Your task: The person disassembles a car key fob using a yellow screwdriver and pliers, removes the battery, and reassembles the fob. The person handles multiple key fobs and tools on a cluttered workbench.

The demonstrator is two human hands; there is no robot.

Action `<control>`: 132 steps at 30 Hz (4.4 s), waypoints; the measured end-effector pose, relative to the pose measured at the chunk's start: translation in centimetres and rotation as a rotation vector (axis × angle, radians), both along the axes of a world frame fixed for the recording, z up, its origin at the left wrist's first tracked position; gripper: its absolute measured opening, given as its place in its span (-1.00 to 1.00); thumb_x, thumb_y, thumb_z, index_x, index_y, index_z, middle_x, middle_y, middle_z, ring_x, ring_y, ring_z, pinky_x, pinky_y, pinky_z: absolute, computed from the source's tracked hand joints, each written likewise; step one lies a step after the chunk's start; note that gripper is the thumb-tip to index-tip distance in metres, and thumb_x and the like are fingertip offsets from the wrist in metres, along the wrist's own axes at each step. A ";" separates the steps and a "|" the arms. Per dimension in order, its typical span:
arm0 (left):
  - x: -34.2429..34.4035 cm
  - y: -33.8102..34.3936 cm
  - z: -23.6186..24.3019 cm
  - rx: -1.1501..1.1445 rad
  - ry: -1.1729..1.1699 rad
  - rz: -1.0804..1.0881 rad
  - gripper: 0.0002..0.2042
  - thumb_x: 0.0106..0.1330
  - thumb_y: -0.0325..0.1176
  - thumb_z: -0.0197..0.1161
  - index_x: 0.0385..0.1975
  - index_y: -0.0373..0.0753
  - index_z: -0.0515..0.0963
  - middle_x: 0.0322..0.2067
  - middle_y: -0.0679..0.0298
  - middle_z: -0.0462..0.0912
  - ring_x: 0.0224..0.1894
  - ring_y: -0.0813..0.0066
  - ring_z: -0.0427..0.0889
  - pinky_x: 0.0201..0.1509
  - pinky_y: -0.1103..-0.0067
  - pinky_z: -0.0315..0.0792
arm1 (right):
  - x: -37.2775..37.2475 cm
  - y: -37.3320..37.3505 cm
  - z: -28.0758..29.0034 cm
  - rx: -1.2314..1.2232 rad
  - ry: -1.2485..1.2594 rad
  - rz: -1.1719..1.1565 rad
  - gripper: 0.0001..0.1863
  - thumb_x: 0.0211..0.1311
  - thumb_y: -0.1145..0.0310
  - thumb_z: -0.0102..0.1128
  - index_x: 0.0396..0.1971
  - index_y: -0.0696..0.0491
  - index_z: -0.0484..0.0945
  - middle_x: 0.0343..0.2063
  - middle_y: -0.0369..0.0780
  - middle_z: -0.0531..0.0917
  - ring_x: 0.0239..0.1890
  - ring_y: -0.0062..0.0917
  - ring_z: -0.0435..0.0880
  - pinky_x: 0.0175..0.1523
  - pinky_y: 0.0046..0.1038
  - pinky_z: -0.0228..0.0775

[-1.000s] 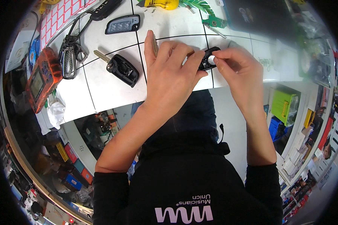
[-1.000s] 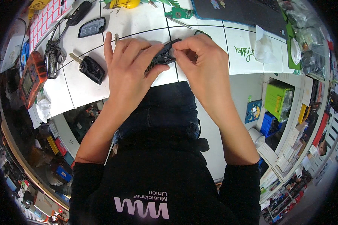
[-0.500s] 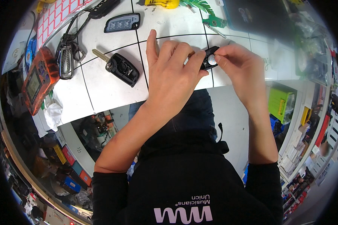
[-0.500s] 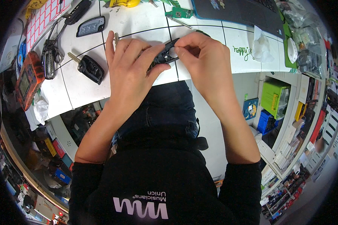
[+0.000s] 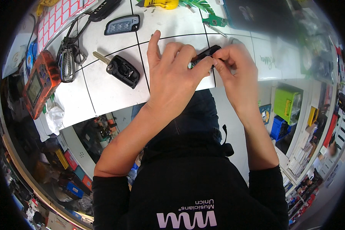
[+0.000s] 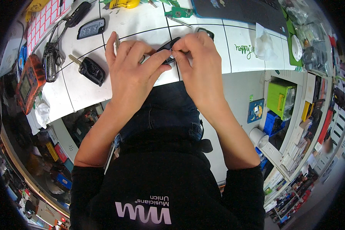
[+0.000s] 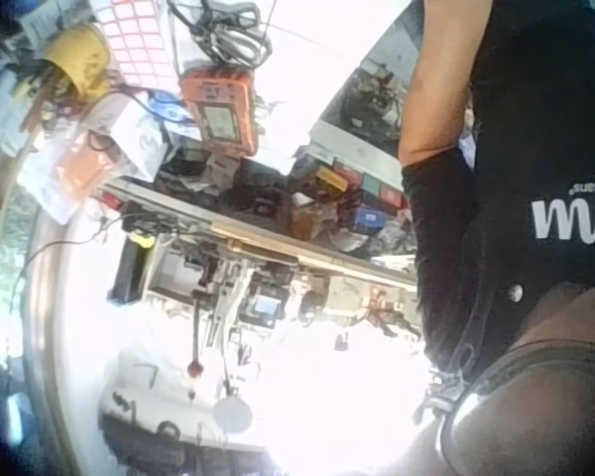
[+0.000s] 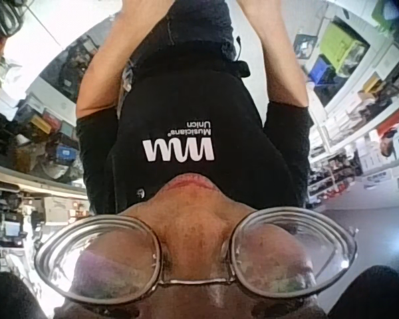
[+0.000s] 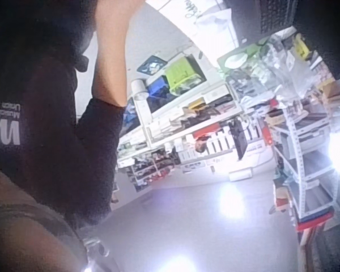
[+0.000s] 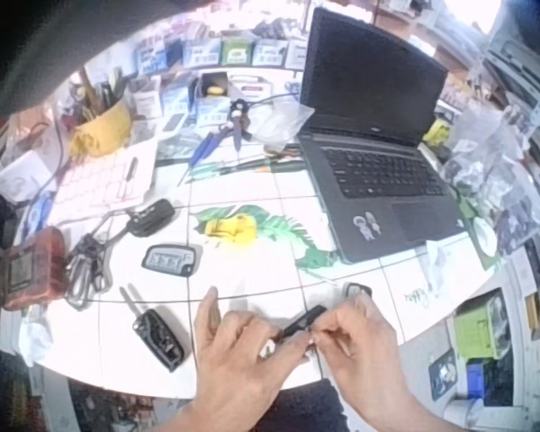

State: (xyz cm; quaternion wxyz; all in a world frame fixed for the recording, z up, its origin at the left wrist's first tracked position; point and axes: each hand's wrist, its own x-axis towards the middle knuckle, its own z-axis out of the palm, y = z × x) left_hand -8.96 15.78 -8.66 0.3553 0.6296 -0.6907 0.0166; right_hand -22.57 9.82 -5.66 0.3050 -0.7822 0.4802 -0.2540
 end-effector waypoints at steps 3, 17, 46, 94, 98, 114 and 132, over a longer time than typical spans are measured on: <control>0.1 -0.1 0.1 0.018 -0.008 -0.006 -0.70 -0.15 -0.23 0.38 -0.34 -0.04 0.59 -0.48 0.42 0.40 -0.25 0.44 0.40 0.26 0.16 -0.03 | 0.0 -0.5 0.4 0.017 0.027 -0.024 -0.81 -0.09 0.57 0.25 -0.42 0.16 0.45 -0.51 -0.23 0.49 -0.45 -0.51 0.48 -0.35 -0.54 0.34; -2.3 -0.8 0.8 0.124 -0.031 0.020 -0.51 -0.14 -0.08 0.37 -0.17 -0.15 0.52 -0.39 0.36 0.45 -0.22 0.37 0.42 0.22 0.17 0.00 | -5.4 -1.2 -0.2 -0.264 0.206 0.022 -0.63 -0.13 0.36 0.34 -0.22 0.07 0.55 -0.07 -0.21 0.50 -0.10 -0.31 0.43 0.01 -0.36 0.28; -3.4 -4.1 0.7 0.086 0.005 0.026 -0.63 -0.19 -0.24 0.41 -0.32 -0.20 0.56 -0.36 0.34 0.48 -0.21 0.37 0.43 0.20 0.25 0.05 | -4.5 -0.9 0.1 -0.064 -0.056 -0.112 -0.69 -0.05 0.43 0.30 -0.25 0.21 0.55 -0.31 -0.13 0.52 -0.45 -0.43 0.52 -0.38 -0.52 0.39; 14.4 13.1 -0.6 0.046 -0.036 0.786 -0.66 -0.01 -0.39 0.24 -0.16 0.00 0.52 -0.14 0.35 0.44 0.07 0.30 0.34 0.28 0.01 -0.25 | 45.0 -24.7 15.2 -0.885 0.051 0.332 -0.52 -0.13 0.31 0.29 -0.08 -0.08 0.50 -0.20 -0.23 0.57 0.01 -0.33 0.40 0.02 -0.15 0.26; 14.4 12.8 -0.3 0.049 -0.010 0.767 -0.67 0.01 -0.38 0.23 -0.15 -0.01 0.51 -0.11 0.34 0.45 0.08 0.29 0.34 0.28 0.01 -0.25 | 45.2 -26.8 14.9 -0.844 0.002 0.418 -0.65 -0.12 0.31 0.27 -0.21 -0.03 0.58 -0.24 -0.21 0.60 -0.06 -0.33 0.49 -0.03 -0.20 0.31; 14.2 12.4 0.7 0.012 -0.038 0.733 -0.60 -0.01 -0.47 0.22 -0.08 -0.13 0.44 -0.05 0.18 0.37 0.16 0.12 0.26 0.27 -0.04 -0.22 | 29.2 -20.4 16.9 0.137 -0.850 0.270 -0.72 0.22 0.42 0.04 -0.19 0.35 0.45 -0.39 -0.10 0.61 -0.39 -0.45 0.65 -0.33 -0.55 0.60; 4.6 -0.5 13.9 -0.443 0.232 0.198 -0.39 -0.16 -0.41 0.40 -0.02 -0.28 0.33 -0.38 0.16 0.46 -0.35 0.23 0.48 -0.36 0.45 0.39 | 5.2 -4.7 17.2 -0.204 -0.562 0.306 -0.69 0.13 0.35 0.14 -0.12 0.13 0.45 -0.16 -0.18 0.58 -0.28 -0.60 0.59 -0.24 -0.58 0.47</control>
